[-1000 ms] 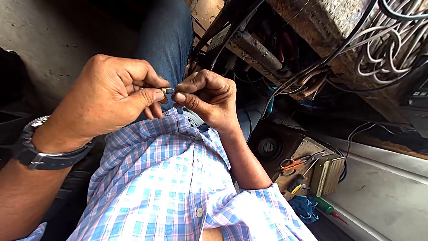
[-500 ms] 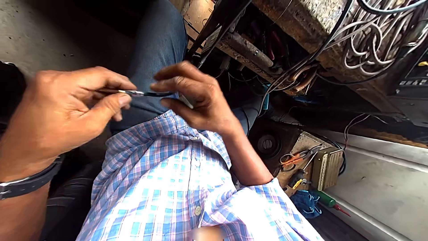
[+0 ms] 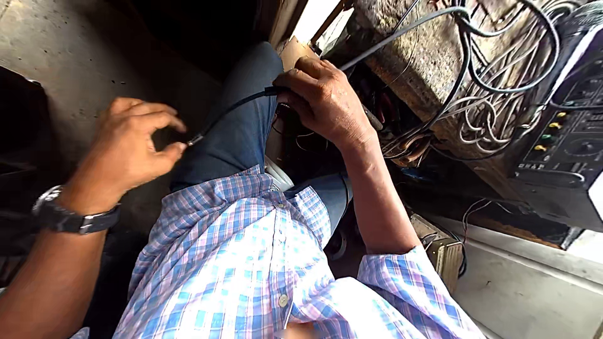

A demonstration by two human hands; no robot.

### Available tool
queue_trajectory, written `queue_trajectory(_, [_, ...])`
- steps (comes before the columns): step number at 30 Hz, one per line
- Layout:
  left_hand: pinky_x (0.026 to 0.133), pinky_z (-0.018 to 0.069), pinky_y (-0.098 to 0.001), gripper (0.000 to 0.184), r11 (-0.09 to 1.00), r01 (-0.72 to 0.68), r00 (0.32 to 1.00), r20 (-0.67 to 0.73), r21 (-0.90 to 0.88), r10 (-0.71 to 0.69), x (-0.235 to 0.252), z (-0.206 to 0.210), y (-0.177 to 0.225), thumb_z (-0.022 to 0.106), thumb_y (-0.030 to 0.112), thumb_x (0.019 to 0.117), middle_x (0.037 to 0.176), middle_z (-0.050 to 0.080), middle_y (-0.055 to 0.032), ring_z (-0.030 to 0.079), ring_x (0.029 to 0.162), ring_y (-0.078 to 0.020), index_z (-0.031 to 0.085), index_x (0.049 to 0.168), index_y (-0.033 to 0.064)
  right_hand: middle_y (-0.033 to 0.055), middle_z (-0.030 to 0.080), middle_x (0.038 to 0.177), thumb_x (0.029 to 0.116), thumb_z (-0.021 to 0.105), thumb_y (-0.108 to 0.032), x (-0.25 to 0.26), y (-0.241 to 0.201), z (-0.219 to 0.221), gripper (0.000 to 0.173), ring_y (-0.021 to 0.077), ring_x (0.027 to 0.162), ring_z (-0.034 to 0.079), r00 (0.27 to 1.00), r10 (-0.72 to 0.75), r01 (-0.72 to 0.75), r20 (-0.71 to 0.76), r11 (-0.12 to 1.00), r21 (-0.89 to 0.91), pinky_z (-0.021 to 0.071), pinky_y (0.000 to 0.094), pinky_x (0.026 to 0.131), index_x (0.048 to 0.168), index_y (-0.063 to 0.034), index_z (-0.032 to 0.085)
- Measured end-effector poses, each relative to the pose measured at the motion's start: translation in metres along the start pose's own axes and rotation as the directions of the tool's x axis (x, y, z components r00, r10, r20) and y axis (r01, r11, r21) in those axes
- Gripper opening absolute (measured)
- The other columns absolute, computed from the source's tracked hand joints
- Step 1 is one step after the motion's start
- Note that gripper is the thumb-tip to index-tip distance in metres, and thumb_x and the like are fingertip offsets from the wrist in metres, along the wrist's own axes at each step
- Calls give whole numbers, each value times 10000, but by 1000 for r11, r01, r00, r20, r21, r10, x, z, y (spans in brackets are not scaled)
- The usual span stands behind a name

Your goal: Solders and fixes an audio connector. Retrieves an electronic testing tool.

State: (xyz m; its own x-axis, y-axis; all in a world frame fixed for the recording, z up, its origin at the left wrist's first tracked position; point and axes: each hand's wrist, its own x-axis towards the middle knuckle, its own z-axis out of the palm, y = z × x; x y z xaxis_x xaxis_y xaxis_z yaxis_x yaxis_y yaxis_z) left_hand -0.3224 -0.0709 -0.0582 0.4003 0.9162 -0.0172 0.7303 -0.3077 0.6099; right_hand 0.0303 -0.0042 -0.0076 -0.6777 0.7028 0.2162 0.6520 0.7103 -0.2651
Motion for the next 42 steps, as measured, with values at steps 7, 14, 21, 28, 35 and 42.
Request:
queue_trajectory(7, [990,545,-471,628,929,-238,971,-35,-283,238,99,48,84,615,404,1004,1233,661,-143,664,1109,-255,448,1488,40,62,739,966,1033,570,-170,-3,0,-28,394,168,832,683,996,48,-62,78,978,197,564,386,810,1416,-98,623])
queue_trajectory(14, [587,490,-525,415,936,-348,936,-75,-50,344,115,54,120,400,402,1108,743,597,-137,634,672,-332,602,1046,45,43,748,1053,992,618,-58,-22,16,-59,345,99,896,721,977,189,-213,98,896,389,621,322,838,1329,0,567])
queue_trajectory(21, [714,504,-508,405,939,-325,937,-96,111,335,76,23,102,447,359,1102,782,620,-153,655,779,-340,621,957,23,87,725,1026,1027,578,-81,-50,47,-91,180,113,891,693,976,216,-198,-34,939,283,594,315,833,1121,-10,715])
queue_trajectory(28, [624,496,-480,387,954,-293,951,-88,55,297,74,16,107,494,414,1072,845,666,-110,668,750,-287,703,1072,88,89,707,1110,934,594,-105,-57,23,-97,265,300,1168,569,948,319,-318,-5,945,-79,415,505,1006,1154,-127,741])
queue_trajectory(35, [625,477,-456,335,919,-393,918,-69,-17,391,89,21,125,548,381,1027,857,670,-86,643,732,-249,688,1099,85,57,695,1055,1015,608,-269,-36,-56,-36,594,142,915,641,958,288,-266,-4,891,368,558,365,851,1521,1,454])
queue_trajectory(42, [656,487,-277,254,866,-451,892,-150,-214,427,80,20,117,661,313,995,847,656,-29,602,744,-98,760,1011,79,90,674,908,965,677,-53,-52,-50,-22,168,82,759,638,943,297,-140,-152,767,626,568,236,665,1063,77,636])
